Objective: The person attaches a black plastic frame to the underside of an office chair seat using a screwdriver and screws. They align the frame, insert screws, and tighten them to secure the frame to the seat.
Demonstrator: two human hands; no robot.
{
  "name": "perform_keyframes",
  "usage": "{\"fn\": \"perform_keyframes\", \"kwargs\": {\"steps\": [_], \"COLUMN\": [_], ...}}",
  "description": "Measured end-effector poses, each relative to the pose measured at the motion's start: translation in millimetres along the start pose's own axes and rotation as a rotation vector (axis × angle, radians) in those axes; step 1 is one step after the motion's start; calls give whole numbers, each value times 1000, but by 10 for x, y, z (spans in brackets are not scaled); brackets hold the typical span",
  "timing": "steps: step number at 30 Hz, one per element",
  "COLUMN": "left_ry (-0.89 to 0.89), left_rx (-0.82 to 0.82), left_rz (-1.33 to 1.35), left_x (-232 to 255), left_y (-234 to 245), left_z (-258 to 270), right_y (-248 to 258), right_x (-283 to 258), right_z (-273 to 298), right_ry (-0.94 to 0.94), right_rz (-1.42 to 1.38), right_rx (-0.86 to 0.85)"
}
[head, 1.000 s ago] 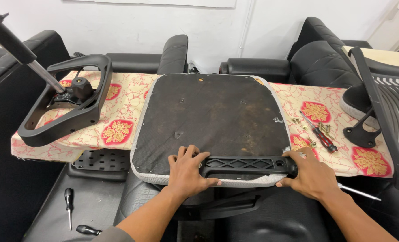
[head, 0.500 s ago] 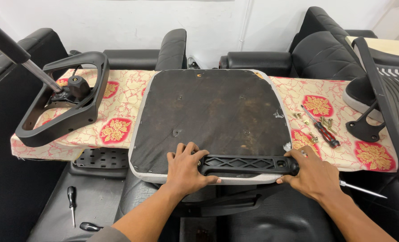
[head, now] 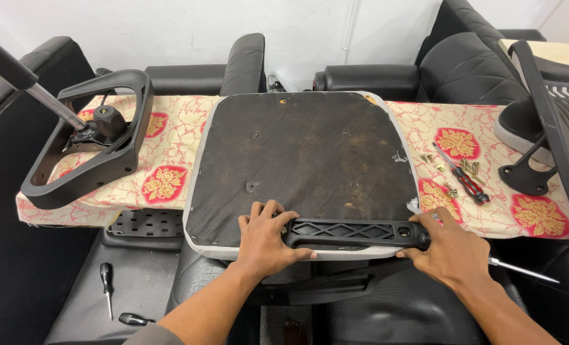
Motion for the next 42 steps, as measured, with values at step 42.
{"fn": "perform_keyframes", "kwargs": {"steps": [42], "left_ry": [57], "left_rx": [90], "left_rz": [604], "left_x": [-436], "left_y": [5], "left_z": [-39], "right_y": [817], "right_x": [-794], "right_z": [-297], "right_ry": [272], "right_rz": [-1242], "right_rx": [7]}}
Point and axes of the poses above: each hand's wrist, its own z-axis away from the middle knuckle, its own y-axis out of the back of the hand, x = y × z, the point moved 6 cm from there along -z, towards the middle knuckle, and after that the axes turned 2 degrees about x, right-handed, at the moved point
